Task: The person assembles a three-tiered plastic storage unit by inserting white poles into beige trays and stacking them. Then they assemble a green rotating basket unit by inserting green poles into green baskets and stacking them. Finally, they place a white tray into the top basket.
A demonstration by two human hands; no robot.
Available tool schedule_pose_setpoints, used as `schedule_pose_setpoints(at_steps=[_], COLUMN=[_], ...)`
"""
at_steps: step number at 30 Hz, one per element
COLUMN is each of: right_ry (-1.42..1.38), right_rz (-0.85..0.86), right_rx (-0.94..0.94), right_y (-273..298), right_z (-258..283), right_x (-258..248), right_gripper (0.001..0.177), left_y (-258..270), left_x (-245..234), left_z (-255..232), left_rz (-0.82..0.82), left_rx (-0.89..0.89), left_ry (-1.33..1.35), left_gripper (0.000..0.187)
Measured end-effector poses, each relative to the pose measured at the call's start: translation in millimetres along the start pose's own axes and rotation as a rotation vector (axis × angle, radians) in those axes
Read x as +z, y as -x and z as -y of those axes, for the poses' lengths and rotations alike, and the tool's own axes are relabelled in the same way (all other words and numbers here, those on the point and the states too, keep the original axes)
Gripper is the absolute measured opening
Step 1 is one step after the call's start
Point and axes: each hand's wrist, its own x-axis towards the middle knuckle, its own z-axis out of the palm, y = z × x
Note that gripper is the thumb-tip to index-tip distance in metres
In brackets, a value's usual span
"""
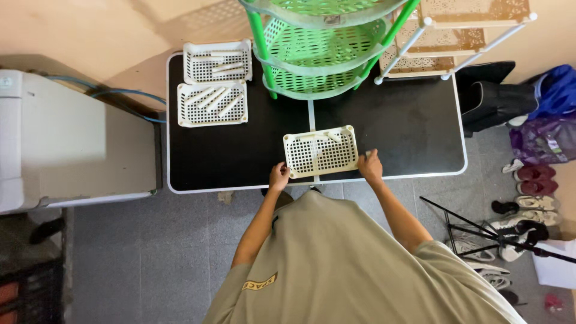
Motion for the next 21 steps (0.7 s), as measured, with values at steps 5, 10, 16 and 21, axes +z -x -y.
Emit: schedule_pose_setpoints(at_steps=[5, 10, 16, 21], right_ry=[-0.214, -0.427, -0.777, -1.261], right_rz=[0.168, 0.125, 0.187, 0.295], right_rx=[-0.043, -0.026, -0.132, -0.018], right_y=[17.0, 26.3, 14.8, 4.2], right_z=[-2.3, 14.9, 29.5, 65.8], right_x=[0.6, 10.3, -16.9, -66.3], right_gripper=[0.047, 0.042, 0.031, 0.035], left_y=[-8.9, -30.6, -54.9, -55.9], left_x=[19.6, 17.7, -36.9, -87.1], left_z=[13.0, 24.0, 4.7, -46.3], left_rz=[0.06, -0.087, -0.05, 0.008], left_rx=[-0.03, 0.001, -0.079, 0.06], left_ry=[-0.003, 0.083, 0.071, 0.118], left_gripper=[0.03, 0.03, 0.045, 0.053])
